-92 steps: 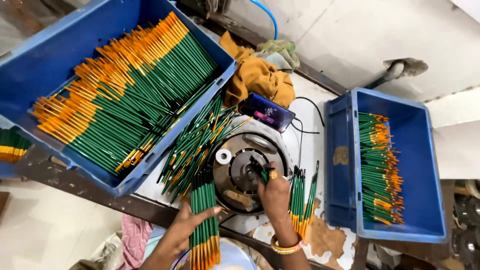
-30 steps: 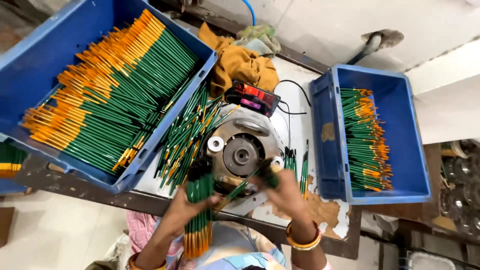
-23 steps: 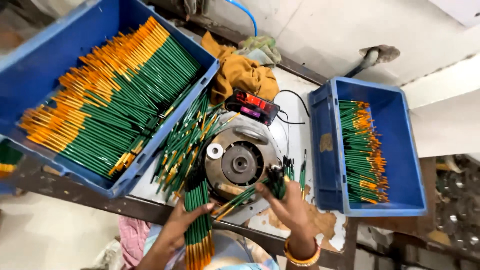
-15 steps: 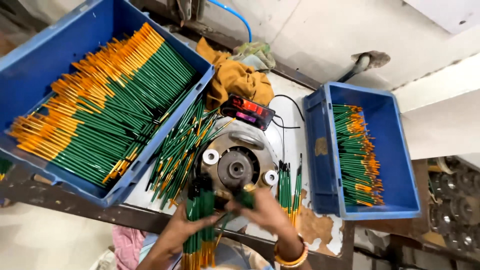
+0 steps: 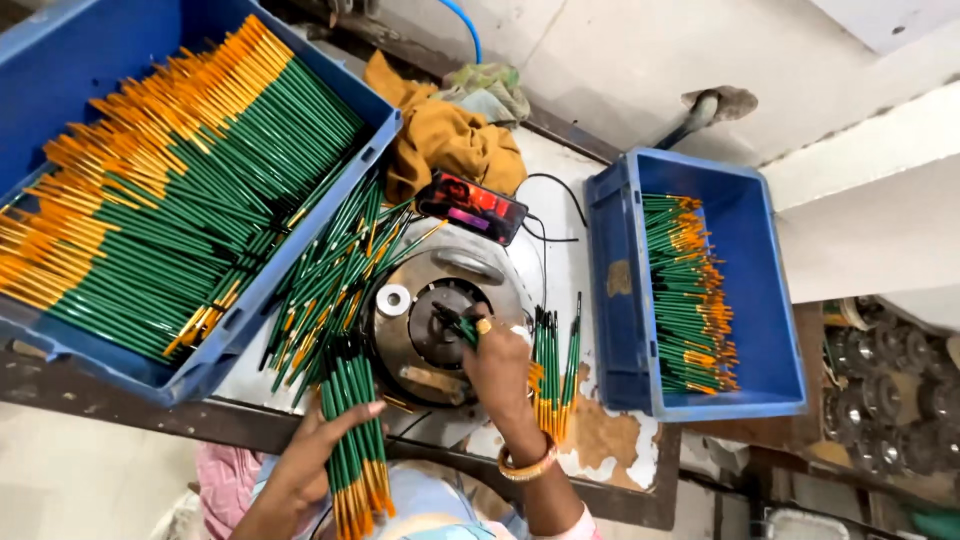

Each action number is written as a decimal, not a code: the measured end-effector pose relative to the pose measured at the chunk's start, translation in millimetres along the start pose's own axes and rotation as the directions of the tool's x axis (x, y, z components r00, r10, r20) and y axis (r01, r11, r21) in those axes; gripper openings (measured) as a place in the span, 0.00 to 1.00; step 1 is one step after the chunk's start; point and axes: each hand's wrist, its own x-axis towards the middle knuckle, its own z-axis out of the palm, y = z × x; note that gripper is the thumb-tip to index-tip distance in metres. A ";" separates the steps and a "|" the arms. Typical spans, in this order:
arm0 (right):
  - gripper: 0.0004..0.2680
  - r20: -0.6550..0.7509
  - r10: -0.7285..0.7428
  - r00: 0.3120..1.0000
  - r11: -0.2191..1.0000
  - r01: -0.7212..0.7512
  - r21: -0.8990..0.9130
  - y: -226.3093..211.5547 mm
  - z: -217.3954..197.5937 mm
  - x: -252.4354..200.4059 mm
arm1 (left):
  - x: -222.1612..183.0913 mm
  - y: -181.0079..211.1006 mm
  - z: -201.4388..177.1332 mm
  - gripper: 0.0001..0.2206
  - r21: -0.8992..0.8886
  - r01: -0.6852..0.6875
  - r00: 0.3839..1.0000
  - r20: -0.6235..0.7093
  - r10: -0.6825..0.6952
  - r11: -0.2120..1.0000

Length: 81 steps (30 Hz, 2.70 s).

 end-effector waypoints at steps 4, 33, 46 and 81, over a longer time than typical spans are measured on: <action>0.16 0.025 -0.110 0.994 0.993 0.111 -0.041 2.2 7.9 4.6 | -8.0 5.4 -4.8 0.22 0.019 -0.044 0.997 -0.055 0.045 0.999; 0.09 0.625 0.157 0.764 0.481 -0.612 0.627 -18.7 -46.7 -5.6 | -26.1 17.2 37.5 0.21 0.063 0.038 0.973 0.224 -0.051 0.997; 0.11 0.542 0.129 0.830 0.385 -0.546 0.744 -10.6 -33.4 -11.4 | -39.2 34.1 44.1 0.20 0.075 -0.115 0.924 0.375 0.079 0.990; 0.19 0.058 0.170 0.984 0.788 -0.101 -0.608 386.3 -162.6 -16.4 | -23.6 9.3 0.5 0.17 0.013 -0.078 0.987 0.143 0.075 0.997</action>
